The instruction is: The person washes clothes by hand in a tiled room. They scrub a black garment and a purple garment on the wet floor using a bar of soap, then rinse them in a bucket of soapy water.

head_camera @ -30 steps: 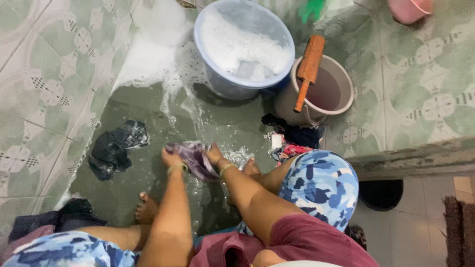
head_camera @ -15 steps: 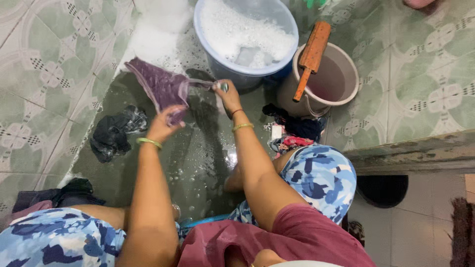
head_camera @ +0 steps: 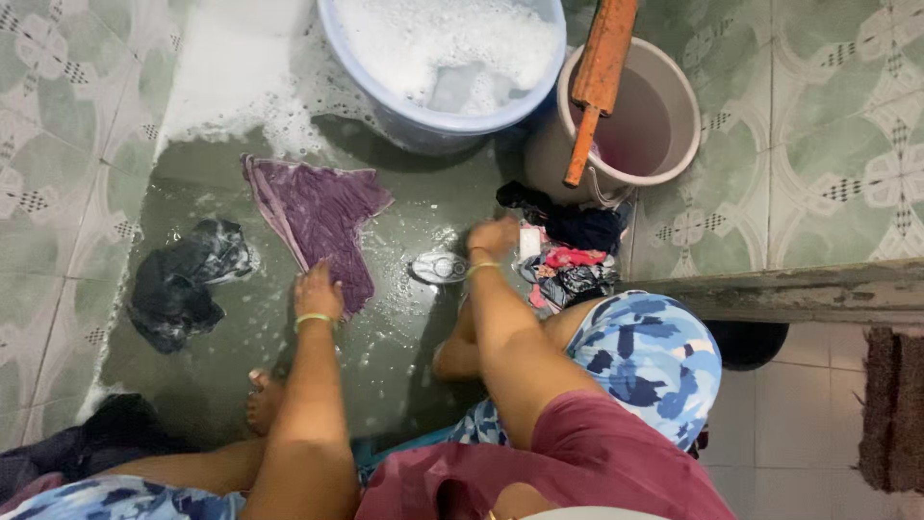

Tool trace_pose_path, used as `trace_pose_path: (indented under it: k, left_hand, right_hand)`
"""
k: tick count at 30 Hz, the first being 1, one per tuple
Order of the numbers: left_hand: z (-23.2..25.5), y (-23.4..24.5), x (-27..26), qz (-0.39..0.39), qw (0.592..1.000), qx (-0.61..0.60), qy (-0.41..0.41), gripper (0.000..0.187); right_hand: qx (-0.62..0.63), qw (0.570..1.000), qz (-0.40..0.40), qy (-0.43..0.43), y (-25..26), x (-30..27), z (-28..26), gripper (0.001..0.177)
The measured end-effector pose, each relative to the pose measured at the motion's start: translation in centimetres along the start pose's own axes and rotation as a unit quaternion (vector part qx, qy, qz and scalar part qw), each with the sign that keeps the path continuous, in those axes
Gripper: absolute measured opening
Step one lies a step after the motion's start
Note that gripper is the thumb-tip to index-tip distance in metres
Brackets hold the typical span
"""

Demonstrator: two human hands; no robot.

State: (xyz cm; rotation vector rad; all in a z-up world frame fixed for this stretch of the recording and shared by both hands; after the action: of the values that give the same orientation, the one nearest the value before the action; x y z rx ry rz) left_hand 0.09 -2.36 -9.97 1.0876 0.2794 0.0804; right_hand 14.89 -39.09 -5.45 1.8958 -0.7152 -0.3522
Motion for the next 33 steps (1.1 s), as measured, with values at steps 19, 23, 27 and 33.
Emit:
trace_pose_path:
  k: [19, 23, 27, 33]
  left_hand:
    - [-1.4, -3.2, -5.4, 0.035, 0.993, 0.103, 0.035, 0.075]
    - [-1.3, -2.7, -5.4, 0.066, 0.993, 0.096, 0.026, 0.074]
    - [-1.6, -3.1, -4.9, 0.044, 0.993, 0.103, 0.029, 0.074]
    - [-1.6, -2.7, -5.1, 0.044, 0.995, 0.077, 0.036, 0.074]
  right_hand:
    - [0.034, 0.973, -0.137, 0.183, -8.3, -1.6, -4.6, 0.034]
    - [0.269, 0.887, -0.311, 0.211, -9.8, -5.3, -9.4, 0.038]
    - [0.291, 0.839, -0.162, 0.430, -2.8, -7.6, -17.6, 0.029]
    - [0.178, 0.824, 0.158, 0.514, 7.0, 5.3, -24.4, 0.038]
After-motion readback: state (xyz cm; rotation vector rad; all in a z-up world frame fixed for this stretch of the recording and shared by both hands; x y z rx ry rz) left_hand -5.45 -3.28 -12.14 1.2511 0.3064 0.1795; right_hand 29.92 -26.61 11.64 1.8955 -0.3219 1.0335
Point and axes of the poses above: each hand's wrist, its own x-axis towards the middle knuckle, its own y-axis out of the back of the hand, z = x × y, the point moved 5 cm from there along x, towards the middle knuckle, and after that the axes turned 3 degrees about y, right-handed, at the moved point
